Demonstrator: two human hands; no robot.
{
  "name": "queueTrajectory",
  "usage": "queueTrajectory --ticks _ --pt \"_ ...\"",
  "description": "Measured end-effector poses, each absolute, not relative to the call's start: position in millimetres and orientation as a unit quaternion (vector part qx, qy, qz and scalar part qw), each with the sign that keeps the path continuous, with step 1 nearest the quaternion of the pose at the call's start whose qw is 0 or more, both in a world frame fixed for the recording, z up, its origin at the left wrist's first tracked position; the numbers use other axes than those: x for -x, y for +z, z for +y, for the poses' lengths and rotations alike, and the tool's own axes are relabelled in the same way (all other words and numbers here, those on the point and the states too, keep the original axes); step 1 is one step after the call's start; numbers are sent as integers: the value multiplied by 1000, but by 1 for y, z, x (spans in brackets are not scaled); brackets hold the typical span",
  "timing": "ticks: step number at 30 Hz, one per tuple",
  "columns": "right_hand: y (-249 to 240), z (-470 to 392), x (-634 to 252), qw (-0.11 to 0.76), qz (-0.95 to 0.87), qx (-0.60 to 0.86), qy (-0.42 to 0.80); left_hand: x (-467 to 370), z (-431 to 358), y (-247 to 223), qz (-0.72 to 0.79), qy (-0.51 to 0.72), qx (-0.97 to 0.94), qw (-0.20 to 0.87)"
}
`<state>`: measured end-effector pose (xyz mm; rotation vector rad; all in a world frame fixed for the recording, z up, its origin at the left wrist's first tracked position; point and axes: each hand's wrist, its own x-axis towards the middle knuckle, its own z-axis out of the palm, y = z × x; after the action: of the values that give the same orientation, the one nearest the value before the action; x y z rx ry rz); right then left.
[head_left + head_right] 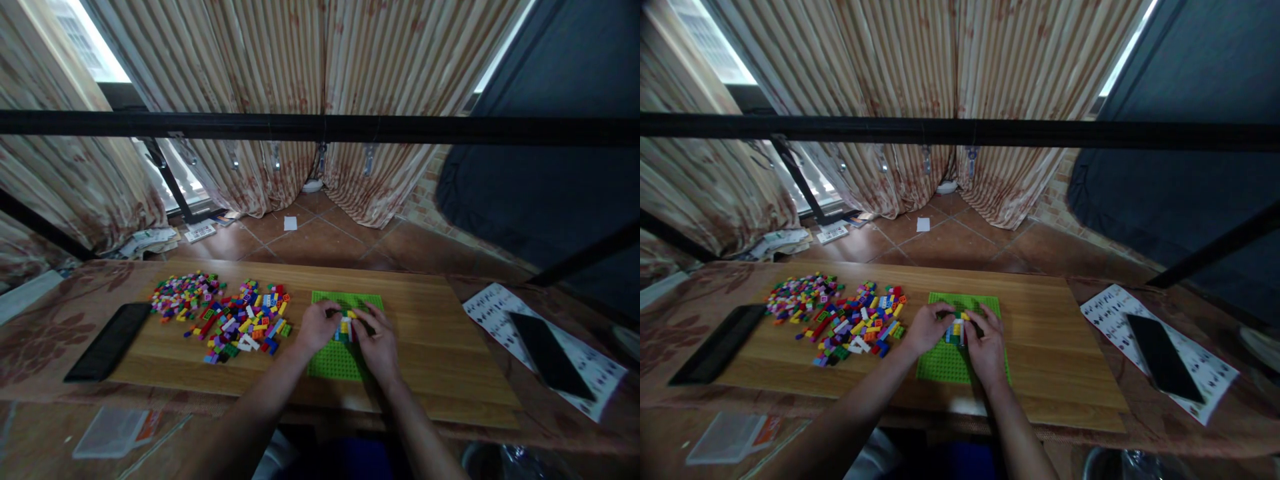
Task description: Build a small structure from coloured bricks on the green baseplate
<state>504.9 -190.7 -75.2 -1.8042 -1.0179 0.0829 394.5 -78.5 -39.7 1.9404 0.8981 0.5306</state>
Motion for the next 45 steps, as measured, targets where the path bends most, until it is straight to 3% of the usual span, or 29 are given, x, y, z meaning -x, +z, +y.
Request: queueTrajectory --ticks 4,15,26,30,38,45 --pt "-76 -188 -515 530 -376 759 54 -395 -79 -39 367 214 -780 460" --pt "-77 -177 -512 463 -377 800 66 -397 -79 -39 371 210 -775 468" --pt "-78 -177 -511 458 -391 796 63 -399 -83 -43 384 228 -765 465" --pt "-76 -181 -514 492 -385 776 87 -393 -80 -39 372 254 -755 477" --pt "-65 -209 -508 585 -288 756 58 -316 -99 -21 339 345 -734 476" --pt "-48 -226 -436 544 -418 724 79 -246 -124 -44 365 335 -776 390"
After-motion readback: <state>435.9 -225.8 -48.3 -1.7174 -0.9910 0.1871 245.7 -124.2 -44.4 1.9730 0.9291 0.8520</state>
